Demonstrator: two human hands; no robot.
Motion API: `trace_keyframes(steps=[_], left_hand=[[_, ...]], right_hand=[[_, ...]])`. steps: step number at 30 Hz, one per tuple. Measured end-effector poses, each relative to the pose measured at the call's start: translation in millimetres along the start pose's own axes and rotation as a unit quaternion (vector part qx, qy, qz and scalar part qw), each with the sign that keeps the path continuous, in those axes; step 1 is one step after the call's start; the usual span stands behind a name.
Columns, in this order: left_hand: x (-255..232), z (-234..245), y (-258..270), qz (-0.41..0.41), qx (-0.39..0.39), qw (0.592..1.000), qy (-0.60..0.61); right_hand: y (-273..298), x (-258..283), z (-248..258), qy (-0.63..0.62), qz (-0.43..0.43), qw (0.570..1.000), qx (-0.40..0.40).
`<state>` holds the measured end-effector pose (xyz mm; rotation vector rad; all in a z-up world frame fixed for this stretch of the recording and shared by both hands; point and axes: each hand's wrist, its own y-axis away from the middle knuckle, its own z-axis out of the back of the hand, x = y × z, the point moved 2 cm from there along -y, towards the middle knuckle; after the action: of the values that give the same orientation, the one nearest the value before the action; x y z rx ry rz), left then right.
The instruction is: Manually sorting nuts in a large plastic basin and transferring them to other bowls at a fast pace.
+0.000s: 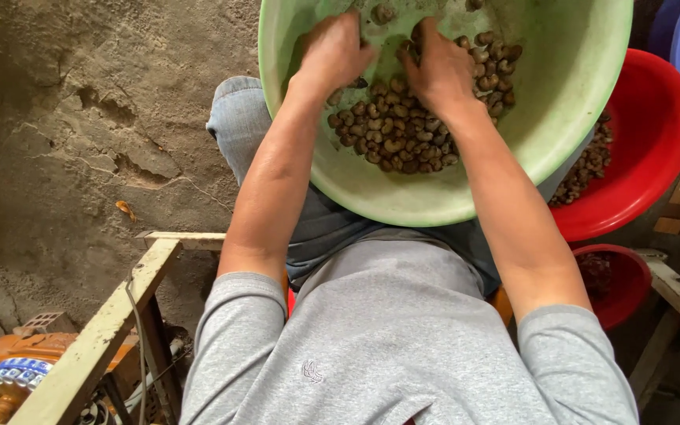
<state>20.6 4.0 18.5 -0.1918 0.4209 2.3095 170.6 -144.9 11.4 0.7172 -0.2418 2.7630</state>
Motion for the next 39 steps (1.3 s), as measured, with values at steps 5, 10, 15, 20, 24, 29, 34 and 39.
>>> trace_keyframes(steps=[5,10,15,20,24,29,34,39], left_hand=[[-28,66,21,0.024,0.112,0.857,0.502],[-29,86,27,-0.010,0.143,0.704,0.695],[-25,84,28,0.039,0.110,0.711,0.694],[-15,44,20,-0.039,0.081,0.874,0.478],[15,-50,-3,-0.168,-0.086,0.964,0.186],[0,-36,9,-0.085,0.125,0.986,-0.067],[-6,-38,10,-0.101,0.114,0.986,-0.069],[-12,9,8,-0.071,0.090,0.989,0.089]], right_hand=[[-4,-11,-31,0.140,0.030,0.990,-0.009],[-11,-2,5,-0.098,-0.151,0.976,0.119],[-3,-16,50,-0.554,-0.332,0.760,0.068],[9,-36,70,-0.717,-0.305,0.627,0.025],[13,-49,59,-0.627,-0.299,0.718,-0.031],[5,-36,39,-0.377,-0.229,0.897,0.014],[7,-27,7,0.041,-0.102,0.989,0.094],[4,-23,-9,0.144,-0.040,0.986,0.080]])
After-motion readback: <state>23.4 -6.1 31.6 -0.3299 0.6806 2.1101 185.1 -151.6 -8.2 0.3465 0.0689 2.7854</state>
